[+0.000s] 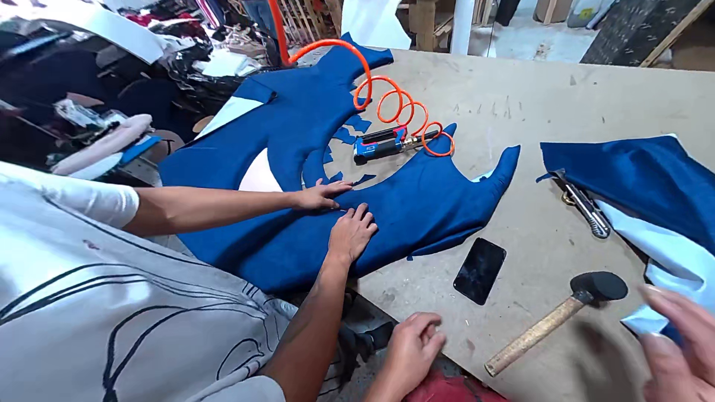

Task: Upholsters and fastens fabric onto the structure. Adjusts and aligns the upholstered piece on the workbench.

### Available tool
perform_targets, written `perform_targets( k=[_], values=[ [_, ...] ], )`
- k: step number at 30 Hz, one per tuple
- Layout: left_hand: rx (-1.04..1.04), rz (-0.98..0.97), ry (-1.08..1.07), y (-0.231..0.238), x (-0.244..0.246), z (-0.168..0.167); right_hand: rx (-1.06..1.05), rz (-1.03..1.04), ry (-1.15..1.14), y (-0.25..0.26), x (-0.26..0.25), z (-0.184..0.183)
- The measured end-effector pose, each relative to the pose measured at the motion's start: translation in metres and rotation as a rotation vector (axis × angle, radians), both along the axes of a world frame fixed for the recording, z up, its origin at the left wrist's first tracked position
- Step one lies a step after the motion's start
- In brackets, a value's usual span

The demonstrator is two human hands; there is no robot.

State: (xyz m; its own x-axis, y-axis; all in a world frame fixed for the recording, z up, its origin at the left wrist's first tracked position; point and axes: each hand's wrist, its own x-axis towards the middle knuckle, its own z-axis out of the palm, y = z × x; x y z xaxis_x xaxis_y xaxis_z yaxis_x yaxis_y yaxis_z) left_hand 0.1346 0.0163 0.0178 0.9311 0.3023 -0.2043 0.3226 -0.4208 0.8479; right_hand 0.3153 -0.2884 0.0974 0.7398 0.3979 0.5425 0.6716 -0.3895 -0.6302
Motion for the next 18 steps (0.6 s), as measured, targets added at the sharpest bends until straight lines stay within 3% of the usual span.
perform_targets(
  k=[4, 7, 9, 11, 12, 13, 15, 18],
  values=[
    [-0.097, 0.181, 0.045, 0.025, -0.051, -0.009, -0.07, 0.264, 0.035, 0.13, 0.024, 0.0],
    [-0.129, 0.177, 0.025, 0.044, -0.062, 0.002, -0.22, 0.401, 0.017, 0.255, 0.055, -0.025],
    [-0.071, 0.162, 0.098, 0.07, -0.012, 0.066, -0.353, 0.464, 0.025, 0.332, 0.075, -0.049],
    [0.158, 0.041, 0.488, 0.107, 0.073, 0.157, -0.472, 0.544, 0.043, 0.392, 0.09, -0.076],
    [0.278, -0.042, 0.646, 0.126, 0.104, 0.178, -0.51, 0.584, 0.032, 0.414, 0.095, -0.09],
    [0.361, -0.072, 0.665, 0.142, 0.119, 0.175, -0.54, 0.614, 0.007, 0.43, 0.099, -0.102],
    [0.368, 0.032, 0.406, 0.168, 0.113, 0.123, -0.561, 0.65, -0.033, 0.451, 0.104, -0.112],
    [0.011, 0.128, 0.026, 0.206, 0.079, 0.044, -0.605, 0.682, -0.029, 0.472, 0.112, -0.114]
  ],
)
